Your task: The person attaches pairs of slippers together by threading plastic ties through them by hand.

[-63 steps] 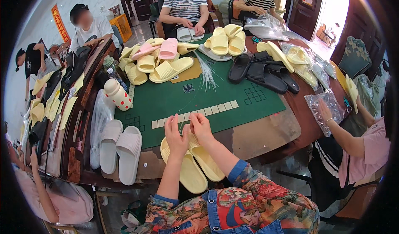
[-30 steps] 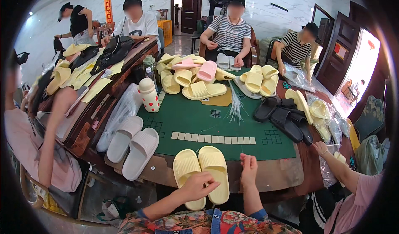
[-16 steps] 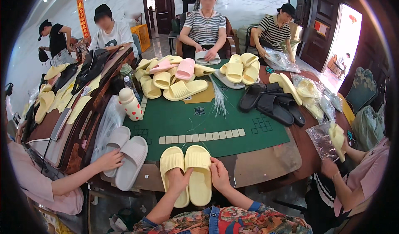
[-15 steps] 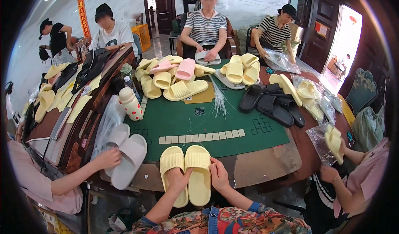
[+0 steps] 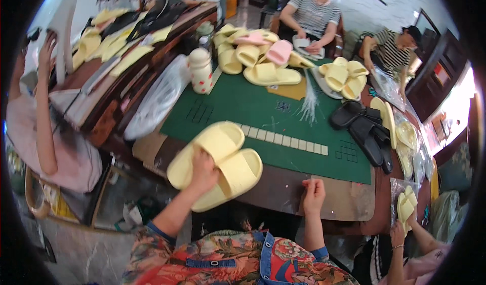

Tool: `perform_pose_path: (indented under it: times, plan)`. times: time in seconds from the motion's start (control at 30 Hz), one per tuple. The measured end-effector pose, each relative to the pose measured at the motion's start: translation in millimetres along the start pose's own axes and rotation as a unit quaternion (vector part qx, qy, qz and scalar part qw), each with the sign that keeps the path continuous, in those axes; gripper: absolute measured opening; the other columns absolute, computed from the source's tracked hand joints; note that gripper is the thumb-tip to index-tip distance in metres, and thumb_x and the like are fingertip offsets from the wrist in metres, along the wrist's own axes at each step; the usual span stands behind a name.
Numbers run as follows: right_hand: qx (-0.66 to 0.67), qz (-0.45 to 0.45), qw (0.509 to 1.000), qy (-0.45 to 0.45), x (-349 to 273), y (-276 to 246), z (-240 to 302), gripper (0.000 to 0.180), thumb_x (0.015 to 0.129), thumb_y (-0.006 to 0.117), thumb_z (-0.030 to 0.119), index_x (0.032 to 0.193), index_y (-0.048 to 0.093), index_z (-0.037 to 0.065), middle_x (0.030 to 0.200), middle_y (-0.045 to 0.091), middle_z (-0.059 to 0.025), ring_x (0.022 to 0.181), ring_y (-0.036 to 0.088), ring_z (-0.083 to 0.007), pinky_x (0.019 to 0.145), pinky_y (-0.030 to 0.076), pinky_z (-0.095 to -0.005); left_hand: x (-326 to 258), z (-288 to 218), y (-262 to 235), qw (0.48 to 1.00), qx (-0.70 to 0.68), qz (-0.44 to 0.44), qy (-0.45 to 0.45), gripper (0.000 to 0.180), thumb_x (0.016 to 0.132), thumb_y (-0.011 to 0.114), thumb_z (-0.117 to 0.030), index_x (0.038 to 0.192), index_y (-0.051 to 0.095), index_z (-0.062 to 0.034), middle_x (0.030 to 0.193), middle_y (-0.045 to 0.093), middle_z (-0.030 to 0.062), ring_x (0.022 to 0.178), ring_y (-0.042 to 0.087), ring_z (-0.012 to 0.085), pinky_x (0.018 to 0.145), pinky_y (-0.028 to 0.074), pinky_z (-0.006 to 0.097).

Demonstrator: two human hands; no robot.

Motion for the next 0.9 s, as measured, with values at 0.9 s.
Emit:
perform_pose_path:
  times: [0.9]
  plan:
    - [-0.08, 0.025, 0.996, -0.018, -5.7, 11.8, 12.5, 0.016, 0.085, 0.055, 0.017, 0.079, 0.055, 0.002, 0.065, 0.059, -0.0069, 0.059, 0.056, -0.0126, 0.056, 0.044, -0.0255, 37.3, 227.8, -59.7, 0.977, 0.131, -0.032, -0.163, 0.05, 0.077, 0.057, -0.01, 0.118, 0.038, 0.0097, 0.118, 0.042, 0.0295, 0.111, 0.035, 0.0437, 0.096, 0.026, 0.046]
Point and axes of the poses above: each hand's wrist, its own x-axis towards the middle knuckle, its own y-axis out of the palm, z = x × y, the point moved 6 cm from there along x, towards the middle knuckle
